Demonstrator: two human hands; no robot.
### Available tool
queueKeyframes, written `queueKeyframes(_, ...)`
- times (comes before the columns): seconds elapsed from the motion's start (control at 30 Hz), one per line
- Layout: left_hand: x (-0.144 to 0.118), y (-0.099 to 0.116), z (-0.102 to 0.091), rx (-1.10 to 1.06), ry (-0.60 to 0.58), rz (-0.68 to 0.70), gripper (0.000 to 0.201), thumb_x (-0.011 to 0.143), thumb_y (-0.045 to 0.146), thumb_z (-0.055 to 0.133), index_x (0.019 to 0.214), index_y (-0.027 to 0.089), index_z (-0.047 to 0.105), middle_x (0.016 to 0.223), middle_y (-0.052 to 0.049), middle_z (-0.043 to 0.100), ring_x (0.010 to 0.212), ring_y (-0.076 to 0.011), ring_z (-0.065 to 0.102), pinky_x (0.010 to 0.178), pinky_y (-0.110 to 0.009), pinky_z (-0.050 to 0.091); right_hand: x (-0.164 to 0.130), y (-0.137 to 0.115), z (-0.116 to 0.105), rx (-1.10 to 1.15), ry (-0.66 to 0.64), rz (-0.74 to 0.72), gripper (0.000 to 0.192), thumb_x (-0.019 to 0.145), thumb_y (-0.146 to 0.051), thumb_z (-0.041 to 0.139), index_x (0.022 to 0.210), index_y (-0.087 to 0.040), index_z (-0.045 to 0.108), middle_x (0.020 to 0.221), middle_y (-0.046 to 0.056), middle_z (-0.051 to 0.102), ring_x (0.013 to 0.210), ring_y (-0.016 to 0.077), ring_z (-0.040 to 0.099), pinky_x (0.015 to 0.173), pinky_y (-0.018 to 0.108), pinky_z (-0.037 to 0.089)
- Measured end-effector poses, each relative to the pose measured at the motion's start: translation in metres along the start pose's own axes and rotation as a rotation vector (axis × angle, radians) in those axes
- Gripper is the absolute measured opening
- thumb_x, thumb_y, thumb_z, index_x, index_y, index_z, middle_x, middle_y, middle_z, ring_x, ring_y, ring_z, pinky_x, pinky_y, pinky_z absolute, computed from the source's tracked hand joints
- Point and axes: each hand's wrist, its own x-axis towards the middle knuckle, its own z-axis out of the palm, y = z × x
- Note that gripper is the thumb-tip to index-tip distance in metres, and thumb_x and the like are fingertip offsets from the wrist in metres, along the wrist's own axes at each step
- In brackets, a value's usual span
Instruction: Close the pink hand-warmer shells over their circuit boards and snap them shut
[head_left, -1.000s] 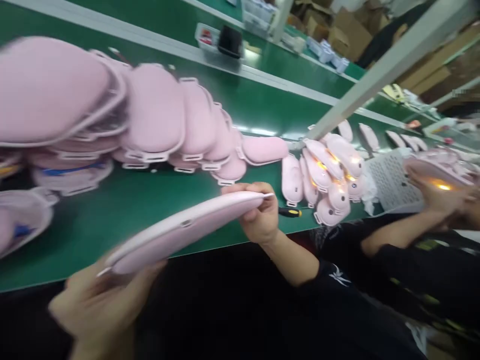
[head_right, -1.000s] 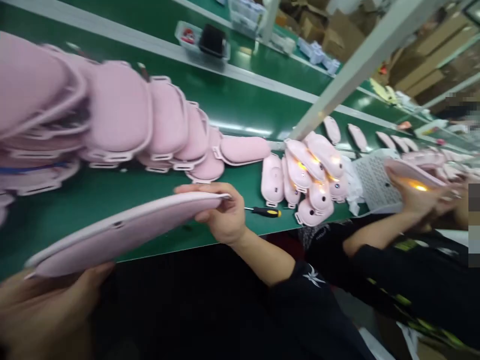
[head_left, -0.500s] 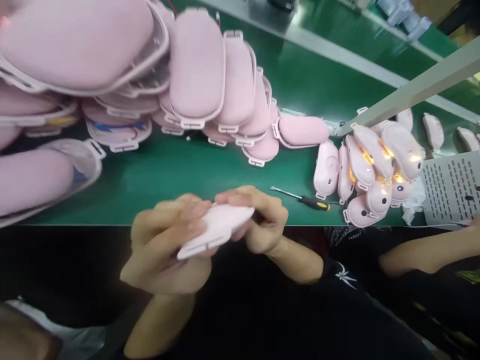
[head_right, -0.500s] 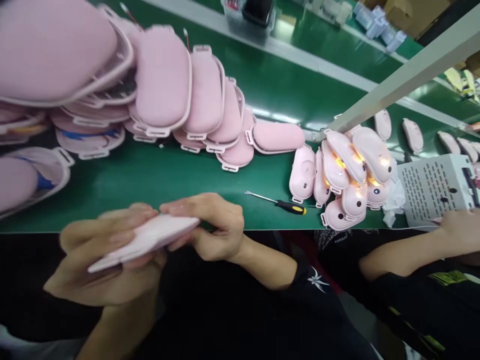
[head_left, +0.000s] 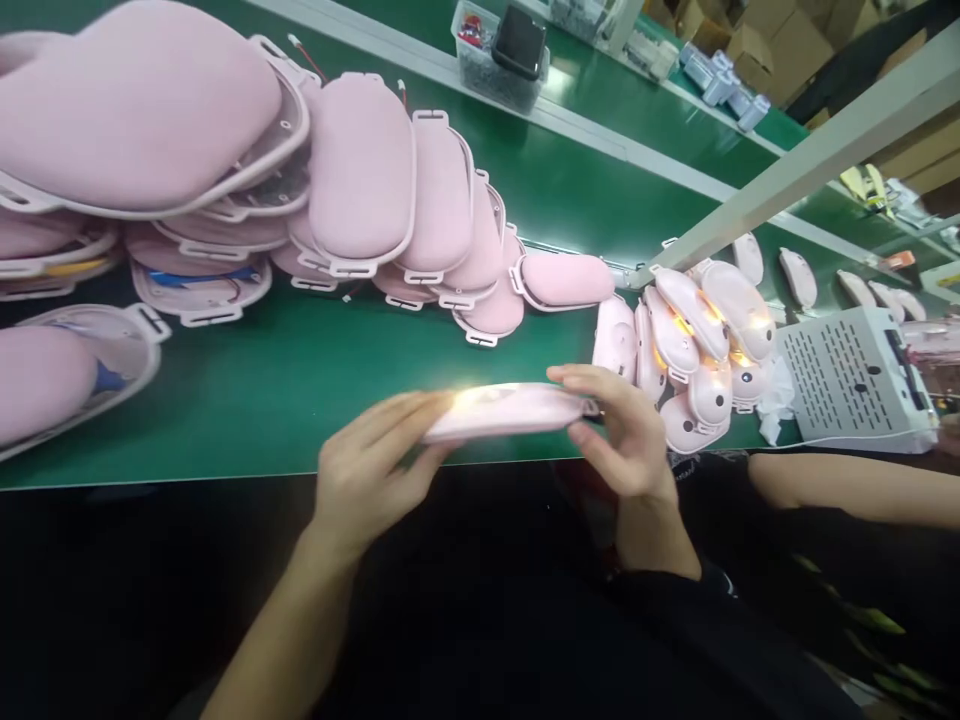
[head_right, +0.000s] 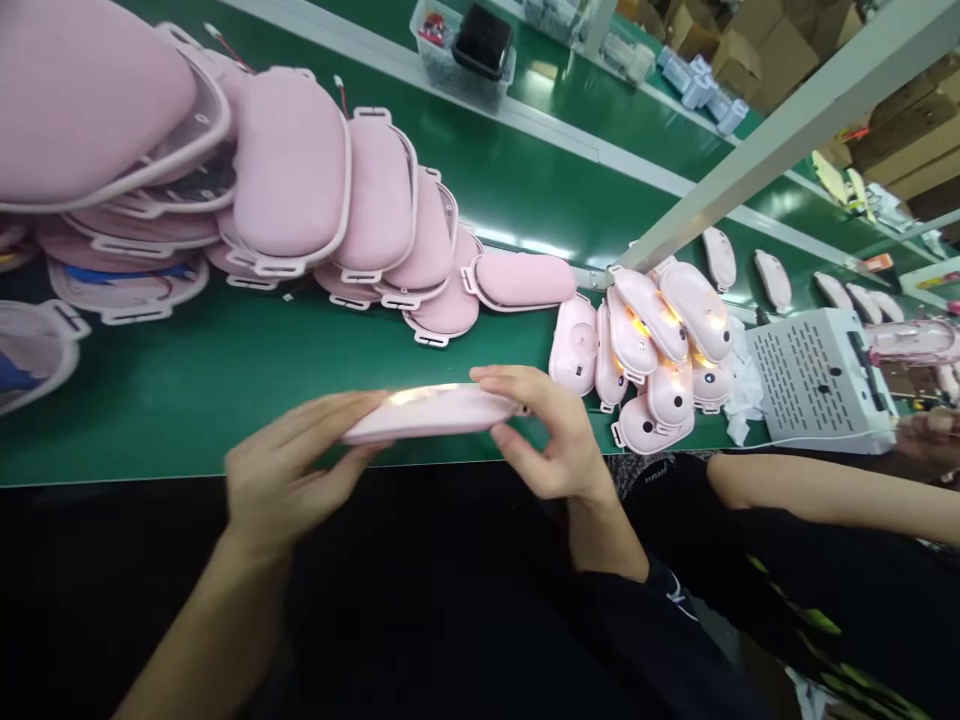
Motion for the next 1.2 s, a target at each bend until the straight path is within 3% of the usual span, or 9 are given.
queueKeyframes(0.1,0.014,0.019,-0.017,0.048,0.041,0.083,0.04,0.093,0.011,0.095,0.129,0.024,0.083,0.116,-0.003,0.092,0.105,-0.0251,0.088,0.097,-0.038,0.074,0.002,-0.009,0.013,-0.251,-0.176,-0.119,0.053,0.107,-0.036,0.086,0.157,-0.022,0.072,0.155,0.019,0.081,0.143,0.0324,0.081,0.124,0.051,0.066)
queueKeyframes(0.33,0.028,0.033,-0.024,0.059,0.068,-0.024,0.035,0.094,0.012,0.094,0.123,0.029,0.086,0.107,0.001,0.092,0.095,-0.023,0.089,0.09,-0.035,0.075,0.001,0.023,0.083,0.035,0.124,-0.163,0.032,0.113,-0.024,0.074,0.143,-0.028,0.084,0.123,0.009,0.093,0.108,0.025,0.092,0.096,0.039,0.076)
queueKeyframes(0.43,0.027,0.022,-0.024,-0.125,-0.048,-0.176,0.032,0.103,0.03,0.088,0.135,0.034,0.084,0.119,0.0,0.092,0.105,-0.0252,0.091,0.096,-0.037,0.076,0.002,0.03,0.078,0.139,0.168,0.095,0.025,0.112,-0.046,0.078,0.124,-0.028,0.091,0.113,0.007,0.094,0.1,0.0257,0.091,0.092,0.038,0.076)
queueKeyframes(0.53,0.025,0.015,-0.015,-0.195,0.032,-0.284,0.035,0.108,0.039,0.084,0.141,0.03,0.082,0.123,-0.003,0.092,0.105,-0.0271,0.092,0.094,-0.036,0.077,0.005,0.031,0.068,0.265,0.322,0.313,0.047,0.111,-0.066,0.072,0.122,-0.025,0.089,0.113,0.01,0.093,0.098,0.0259,0.09,0.087,0.037,0.074)
queueKeyframes(0.7,0.035,0.027,0.007,-0.008,0.062,-0.095,0.033,0.106,0.021,0.083,0.138,0.03,0.085,0.118,-0.001,0.093,0.094,-0.0229,0.092,0.088,-0.028,0.075,0.012,0.029,0.05,0.439,0.232,0.097,0.064,0.095,-0.059,0.097,0.149,-0.032,0.076,0.145,0.012,0.083,0.134,0.0276,0.08,0.113,0.041,0.068)
queueKeyframes(0.8,0.041,0.043,0.022,-0.049,0.111,-0.072,0.042,0.105,0.015,0.083,0.144,0.028,0.082,0.126,-0.004,0.092,0.104,-0.0233,0.092,0.096,-0.029,0.074,0.009,0.03,0.05,0.503,0.264,0.128,0.05,0.093,-0.049,0.101,0.133,-0.033,0.076,0.133,0.008,0.084,0.125,0.0241,0.082,0.11,0.04,0.068)
queueKeyframes(0.93,0.048,0.046,0.042,0.001,0.185,0.017,0.045,0.104,0.009,0.081,0.146,0.025,0.081,0.122,-0.005,0.092,0.103,-0.0226,0.092,0.097,-0.026,0.073,-0.003,0.04,0.064,0.552,0.485,0.308,0.069,0.071,-0.067,0.111,0.11,-0.03,0.068,0.11,0.003,0.079,0.102,0.0236,0.082,0.097,0.039,0.069)
queueKeyframes(1.1,0.045,0.019,0.027,-0.087,-0.076,-0.012,0.036,0.107,0.036,0.084,0.143,0.031,0.084,0.126,-0.004,0.091,0.098,-0.0259,0.092,0.089,-0.03,0.076,-0.012,0.052,0.063,0.622,0.645,0.389,0.071,0.073,-0.076,0.105,0.108,-0.033,0.061,0.105,0.002,0.073,0.102,0.0245,0.078,0.099,0.043,0.069)
queueKeyframes(1.2,0.034,0.014,0.017,-0.062,-0.038,-0.04,0.041,0.104,0.027,0.086,0.144,0.036,0.084,0.118,-0.001,0.093,0.084,-0.0238,0.091,0.078,-0.028,0.075,-0.016,0.056,0.057,0.6,0.659,0.383,0.069,0.081,-0.084,0.095,0.111,-0.033,0.06,0.106,0.003,0.073,0.103,0.0253,0.079,0.105,0.047,0.07)
